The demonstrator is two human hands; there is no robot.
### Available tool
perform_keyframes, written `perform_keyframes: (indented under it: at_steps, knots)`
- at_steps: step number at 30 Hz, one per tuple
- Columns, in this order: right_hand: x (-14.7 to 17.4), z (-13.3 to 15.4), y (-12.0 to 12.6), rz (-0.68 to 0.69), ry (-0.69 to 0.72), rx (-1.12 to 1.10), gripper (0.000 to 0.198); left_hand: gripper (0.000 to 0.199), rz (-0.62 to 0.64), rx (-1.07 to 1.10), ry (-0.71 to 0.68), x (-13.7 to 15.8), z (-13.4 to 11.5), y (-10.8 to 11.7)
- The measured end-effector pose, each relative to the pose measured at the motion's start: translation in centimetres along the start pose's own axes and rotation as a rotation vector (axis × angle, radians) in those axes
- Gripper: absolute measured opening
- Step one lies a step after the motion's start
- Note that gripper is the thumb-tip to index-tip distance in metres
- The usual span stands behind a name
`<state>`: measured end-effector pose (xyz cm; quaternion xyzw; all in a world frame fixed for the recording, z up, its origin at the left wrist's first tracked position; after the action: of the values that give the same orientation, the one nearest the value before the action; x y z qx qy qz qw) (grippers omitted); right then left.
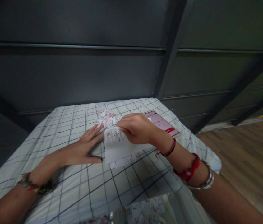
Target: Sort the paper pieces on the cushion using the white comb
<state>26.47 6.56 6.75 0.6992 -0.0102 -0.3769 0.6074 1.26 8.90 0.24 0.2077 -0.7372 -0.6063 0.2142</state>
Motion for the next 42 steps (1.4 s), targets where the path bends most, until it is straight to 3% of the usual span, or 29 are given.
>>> perform_keyframes:
  at_steps: [5,11,21,27,35,42]
  knots:
    - [0.8,1.0,0.8,0.051,-0.039,-0.036,0.021,0.096,0.016,0.006,-0.003,-0.1,-0.6,0.3]
    - [1.2,0.6,1.3,0.004,-0.069,0.068,0.032,0.095,0.005,0.031,-0.028,-0.2,-0.5,0.1]
    - [2.0,0.4,1.5,0.124,-0.177,0.051,0.031,0.091,-0.010,-0.014,-0.054,-0.3,-0.9,0.1]
    - [1.6,1.5,1.9,0.135,-0.178,0.036,0.031,0.085,0.019,-0.033,-0.068,-0.3,-1.3,0.2]
    - [-0.2,2.2,1.3,0.157,-0.184,-0.004,0.031,0.074,-0.031,0.017,-0.105,-0.3,-0.9,0.3]
    - [0.3,2.4,1.6,0.234,-0.127,-0.094,0.029,0.081,0.005,-0.004,-0.123,-0.2,-0.8,0.7]
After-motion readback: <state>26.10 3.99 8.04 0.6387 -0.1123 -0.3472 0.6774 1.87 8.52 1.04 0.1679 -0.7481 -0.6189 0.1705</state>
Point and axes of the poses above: each hand's wrist, its own x-axis away from the middle knuckle, its own y-axis out of the back of the hand, z = x × y, the point moved 1 cm from there along -x, towards the middle knuckle, and after that the axes turned 3 degrees about -y, right-handed, at the moved point
